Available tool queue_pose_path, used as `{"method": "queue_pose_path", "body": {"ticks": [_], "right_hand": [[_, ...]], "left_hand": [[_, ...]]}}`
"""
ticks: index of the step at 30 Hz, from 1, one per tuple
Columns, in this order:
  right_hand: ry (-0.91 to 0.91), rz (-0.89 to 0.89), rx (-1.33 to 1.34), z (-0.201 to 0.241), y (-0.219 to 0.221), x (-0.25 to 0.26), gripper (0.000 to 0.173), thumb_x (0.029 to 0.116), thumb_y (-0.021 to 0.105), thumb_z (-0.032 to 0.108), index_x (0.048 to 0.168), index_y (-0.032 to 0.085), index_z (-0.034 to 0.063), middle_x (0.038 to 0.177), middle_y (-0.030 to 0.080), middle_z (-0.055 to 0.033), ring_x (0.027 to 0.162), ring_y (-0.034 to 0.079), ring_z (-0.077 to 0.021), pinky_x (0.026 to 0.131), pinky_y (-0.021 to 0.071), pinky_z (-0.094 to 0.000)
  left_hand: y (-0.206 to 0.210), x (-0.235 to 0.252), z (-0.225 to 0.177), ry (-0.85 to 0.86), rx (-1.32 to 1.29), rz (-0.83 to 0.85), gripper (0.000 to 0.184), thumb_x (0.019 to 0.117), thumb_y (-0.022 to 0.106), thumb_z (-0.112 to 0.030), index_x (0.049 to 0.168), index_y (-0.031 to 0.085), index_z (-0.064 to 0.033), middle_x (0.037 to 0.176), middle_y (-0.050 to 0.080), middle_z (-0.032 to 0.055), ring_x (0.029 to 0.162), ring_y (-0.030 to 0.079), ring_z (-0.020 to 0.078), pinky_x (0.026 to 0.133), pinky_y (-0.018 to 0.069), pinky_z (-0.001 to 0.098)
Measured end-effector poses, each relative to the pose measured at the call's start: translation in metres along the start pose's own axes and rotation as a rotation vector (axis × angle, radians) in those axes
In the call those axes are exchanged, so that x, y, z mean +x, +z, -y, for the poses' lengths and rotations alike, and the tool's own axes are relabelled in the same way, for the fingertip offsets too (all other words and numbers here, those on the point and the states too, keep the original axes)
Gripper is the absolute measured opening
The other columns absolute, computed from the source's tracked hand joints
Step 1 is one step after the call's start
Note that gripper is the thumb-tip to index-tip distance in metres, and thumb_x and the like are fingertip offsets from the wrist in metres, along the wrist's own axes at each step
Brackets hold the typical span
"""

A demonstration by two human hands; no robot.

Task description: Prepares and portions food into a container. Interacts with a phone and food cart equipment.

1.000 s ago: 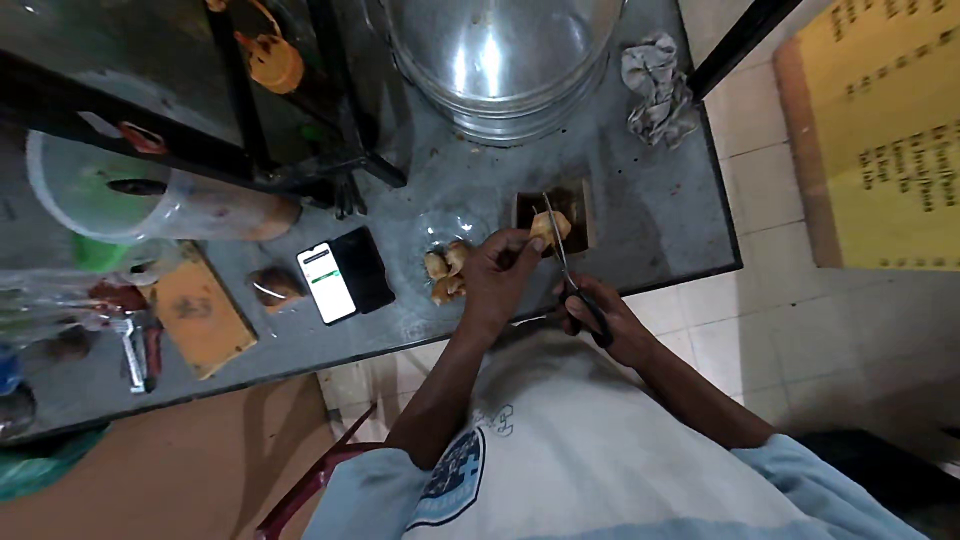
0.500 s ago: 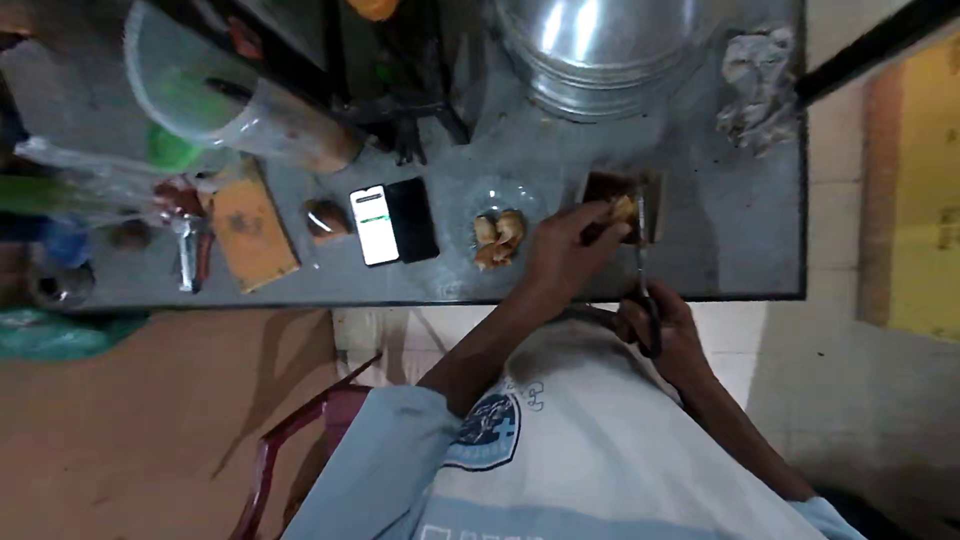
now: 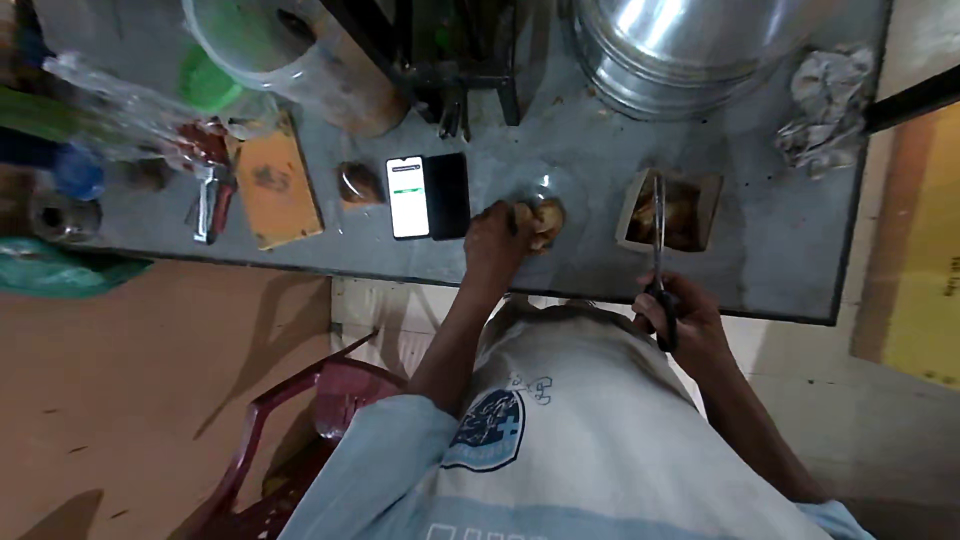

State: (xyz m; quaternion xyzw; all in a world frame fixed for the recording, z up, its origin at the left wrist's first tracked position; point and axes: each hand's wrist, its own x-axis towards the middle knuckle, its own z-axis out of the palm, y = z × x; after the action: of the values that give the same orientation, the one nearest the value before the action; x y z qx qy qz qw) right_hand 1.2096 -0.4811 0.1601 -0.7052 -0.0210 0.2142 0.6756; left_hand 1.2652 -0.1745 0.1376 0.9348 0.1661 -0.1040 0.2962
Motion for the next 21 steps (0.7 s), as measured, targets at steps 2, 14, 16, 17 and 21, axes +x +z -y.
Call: {"method": "queue_pose_path", "body": {"ticks": [2,14,16,17,21], "right_hand": [[0.006,0.022,-0.027,0.001,0.003,0.003,0.034,0.0999,0.068,0.029,0.125,0.063,0.0061,0.084,0.068,-0.0048,0.066,0.066,-0.0161,0.06,0.0598,-0.0309],[0.116,0.223,0.001,-0.005,0.008,0.0,0.037,0.1008,0.066,0.029,0.128,0.061,0.0045,0.089,0.069,-0.0029,0.069,0.066,-0.0136,0.062,0.0598,-0.0298],[0.156,0.236,0.042,-0.005,0.008,-0.002,0.039,0.1008,0.066,0.032,0.128,0.061,0.005,0.09,0.069,-0.002,0.07,0.065,-0.0125,0.062,0.0584,-0.029],[0.174,0.236,0.078,-0.004,0.007,-0.004,0.039,0.1009,0.065,0.033,0.128,0.061,0.0052,0.091,0.068,-0.0014,0.072,0.065,-0.012,0.064,0.0583,-0.0288],[0.218,0.199,0.223,0.002,-0.004,-0.012,0.045,0.1014,0.063,0.04,0.129,0.058,0.0052,0.094,0.068,-0.0025,0.077,0.067,-0.0133,0.069,0.0596,-0.0297]], "left_hand": [[0.004,0.004,-0.003,0.006,-0.011,-0.003,0.04,0.0933,0.072,-0.037,0.117,0.068,-0.0048,0.105,0.071,0.0178,0.1,0.069,0.0376,0.088,0.0553,0.0627],[-0.017,0.002,-0.02,0.148,-0.625,-0.01,0.039,0.091,0.078,-0.019,0.123,0.062,-0.0036,0.11,0.07,0.0107,0.087,0.072,0.019,0.078,0.0645,0.0379],[-0.018,0.002,-0.034,0.159,-0.73,0.056,0.036,0.0916,0.078,-0.017,0.121,0.063,-0.0045,0.103,0.072,0.0103,0.081,0.073,0.0193,0.07,0.0648,0.037],[-0.017,0.002,-0.041,0.18,-0.762,0.087,0.034,0.0918,0.077,-0.017,0.121,0.063,-0.0045,0.101,0.072,0.0101,0.079,0.072,0.019,0.068,0.0643,0.0362],[-0.008,0.006,-0.064,0.196,-1.035,0.276,0.031,0.0975,0.069,-0.013,0.125,0.061,-0.0014,0.106,0.069,0.0106,0.089,0.069,0.0194,0.08,0.0614,0.0359]]}}
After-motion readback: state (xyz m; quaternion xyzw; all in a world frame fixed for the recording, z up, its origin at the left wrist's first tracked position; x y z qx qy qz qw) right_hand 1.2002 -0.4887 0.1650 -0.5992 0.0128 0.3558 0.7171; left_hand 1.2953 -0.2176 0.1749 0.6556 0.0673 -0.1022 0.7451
